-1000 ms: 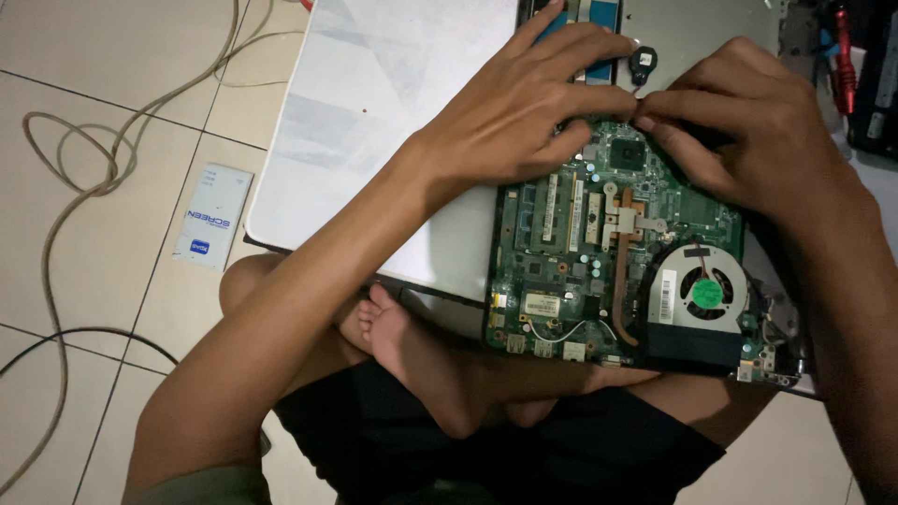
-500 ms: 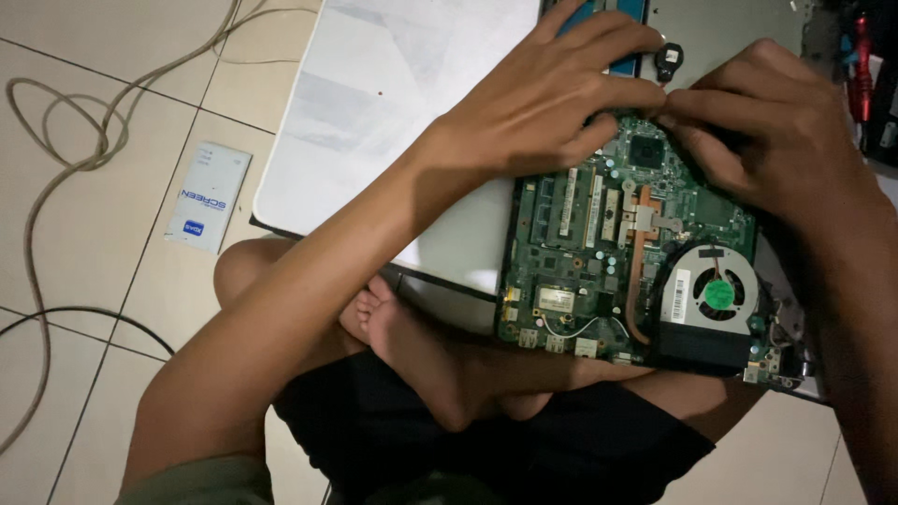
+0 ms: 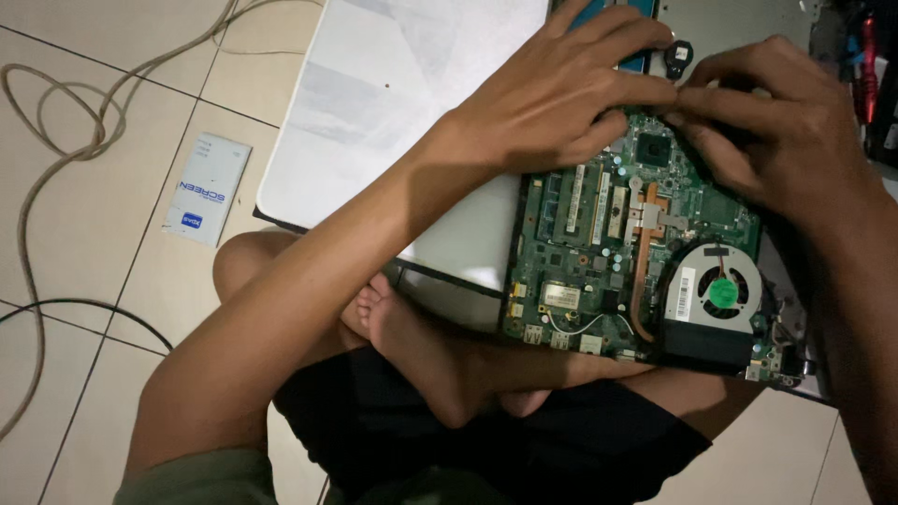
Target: The person uses a screwdriver to remove screws from a laptop motherboard and then detaches a small component. The person then picks up the laptop casing and removes a small part from it. Finally, the person reattaches the component to the motherboard.
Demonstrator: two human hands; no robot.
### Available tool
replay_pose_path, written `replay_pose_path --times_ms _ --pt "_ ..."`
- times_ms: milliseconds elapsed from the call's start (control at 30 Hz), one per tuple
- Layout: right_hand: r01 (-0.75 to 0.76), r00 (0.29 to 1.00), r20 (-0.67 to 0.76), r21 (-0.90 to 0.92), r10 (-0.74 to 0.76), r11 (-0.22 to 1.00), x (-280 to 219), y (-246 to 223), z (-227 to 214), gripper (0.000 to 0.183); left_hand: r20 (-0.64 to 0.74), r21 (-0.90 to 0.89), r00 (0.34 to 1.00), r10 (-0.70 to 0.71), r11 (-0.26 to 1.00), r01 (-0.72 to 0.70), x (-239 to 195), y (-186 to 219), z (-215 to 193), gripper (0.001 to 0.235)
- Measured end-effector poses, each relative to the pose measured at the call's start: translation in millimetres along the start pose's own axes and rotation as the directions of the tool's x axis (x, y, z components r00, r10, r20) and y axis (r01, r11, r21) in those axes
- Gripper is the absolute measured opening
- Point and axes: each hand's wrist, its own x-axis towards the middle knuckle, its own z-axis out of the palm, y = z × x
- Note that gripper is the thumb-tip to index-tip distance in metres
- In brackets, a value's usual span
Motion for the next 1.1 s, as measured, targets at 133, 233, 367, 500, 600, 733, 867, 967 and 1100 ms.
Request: replay_pose_path --times_ms 133,233,367,500,600,733,867,967,1100 --pt "-0.03 0.999 -0.009 0.089 0.031 0.996 16 -17 -13 0.019 0.013 -0.044 1.0 -0.015 0.999 0.015 1 0 1 0.044" --pt "0.005 1.0 0.0 0.06 -0.005 0.998 8 -6 -5 0.026 0.005 -0.051 1.0 -0.009 0.999 0.009 -1 -1 2 0.046" --pt "0.008 1.0 -0.028 0.066 -0.006 0.998 12 -11 -6 0.021 -0.005 -0.034 1.0 -0.003 0.999 0.003 -4 -1 3 0.043" --pt "0.035 0.999 -0.019 0.051 -0.034 0.998 7 -4 -4 0.023 -0.001 -0.059 1.0 0.014 0.998 -0.014 0 -1 3 0.041" --pt "-0.018 0.998 -0.065 0.135 0.027 0.991 10 -16 -6 0.019 0.015 -0.065 1.0 0.012 0.998 -0.011 -3 -3 4 0.042" --pt "-0.171 0.961 -0.138 0.376 0.238 0.911 16 -25 -11 0.002 0.053 -0.091 0.999 -0.004 0.996 0.009 -1 -2 -3 0.04" --pt "-0.159 0.965 -0.133 0.387 0.226 0.908 14 -17 -6 0.013 0.081 -0.148 0.996 -0.03 0.988 0.041 0 0 -7 0.049" --pt "-0.018 0.991 -0.127 0.212 0.046 0.977 7 -3 4 0.02 0.13 -0.067 0.991 -0.032 0.997 0.041 1 2 -8 0.051" --pt "0.01 0.995 -0.098 0.178 0.007 0.984 12 0 1 0.016 0.12 -0.057 0.992 -0.047 0.997 0.054 2 4 -12 0.051"
